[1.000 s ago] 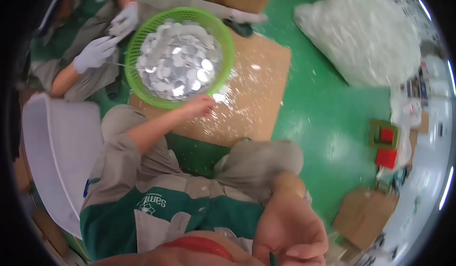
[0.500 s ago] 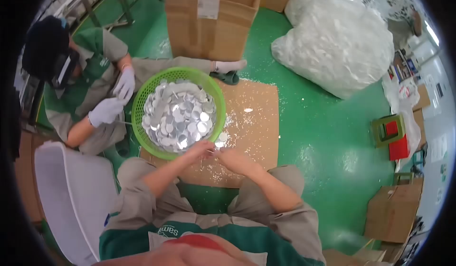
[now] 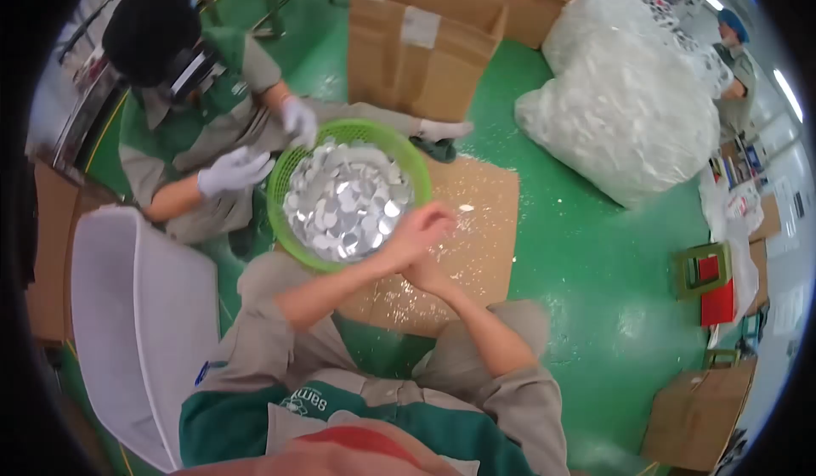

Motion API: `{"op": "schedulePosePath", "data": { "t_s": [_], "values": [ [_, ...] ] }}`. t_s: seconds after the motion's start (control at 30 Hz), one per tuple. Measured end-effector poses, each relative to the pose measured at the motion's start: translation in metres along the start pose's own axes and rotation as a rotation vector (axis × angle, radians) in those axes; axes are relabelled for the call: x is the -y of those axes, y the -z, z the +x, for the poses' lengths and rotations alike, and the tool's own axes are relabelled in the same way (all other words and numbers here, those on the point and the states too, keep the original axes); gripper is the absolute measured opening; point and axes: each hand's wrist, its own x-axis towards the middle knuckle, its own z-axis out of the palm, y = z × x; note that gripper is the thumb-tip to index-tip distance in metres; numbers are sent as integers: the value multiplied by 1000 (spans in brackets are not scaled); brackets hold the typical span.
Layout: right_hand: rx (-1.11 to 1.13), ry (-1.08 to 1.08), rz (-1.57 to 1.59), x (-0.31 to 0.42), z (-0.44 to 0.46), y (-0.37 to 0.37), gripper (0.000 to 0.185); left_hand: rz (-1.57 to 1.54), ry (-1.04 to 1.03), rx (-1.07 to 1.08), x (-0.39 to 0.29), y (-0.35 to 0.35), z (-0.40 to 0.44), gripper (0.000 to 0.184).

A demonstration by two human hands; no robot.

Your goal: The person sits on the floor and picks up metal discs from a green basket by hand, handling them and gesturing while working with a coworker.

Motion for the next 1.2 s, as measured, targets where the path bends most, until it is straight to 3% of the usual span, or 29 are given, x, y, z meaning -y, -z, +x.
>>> {"op": "schedulePosePath", "data": {
  "t_s": [0.03, 0.07, 0.1, 0.17, 0.2, 0.3, 0.63, 0.9, 1.03, 1.13, 1.2],
  "values": [
    [276, -181, 319, -3, -3, -5, 27, 37, -25, 124, -29, -19, -3, 17],
    [404, -577, 570, 23, 8, -9, 30, 79, -176, 225, -61, -36, -10, 15],
    [456, -742, 801, 45, 8, -11, 31, 196, -377, 255, -86, -53, -19, 16],
    [474, -763, 947, 81, 3, -16, 34, 445, -797, 330, -118, -78, -43, 18],
    [471, -610, 863, 94, 1, -22, 35, 586, -1012, 361, -128, -87, -52, 19],
    [406, -263, 633, 124, -7, -36, 36, 458, -1140, 484, -136, -105, -78, 20],
    [238, -486, 743, 132, 1, -45, 33, 448, -1315, 378, -159, -112, -99, 15],
    [319, -606, 841, 136, -5, -40, 29, 572, -1385, 406, -148, -116, -115, 13],
    [373, -609, 828, 139, -4, -18, 27, 564, -1322, 454, -142, -113, -118, 12],
    [472, -435, 805, 125, -3, -8, 29, 619, -1240, 485, -138, -94, -112, 11],
    [469, -308, 459, 114, -1, -7, 26, 653, -1130, 518, -133, -75, -103, 8]
  ]
}}
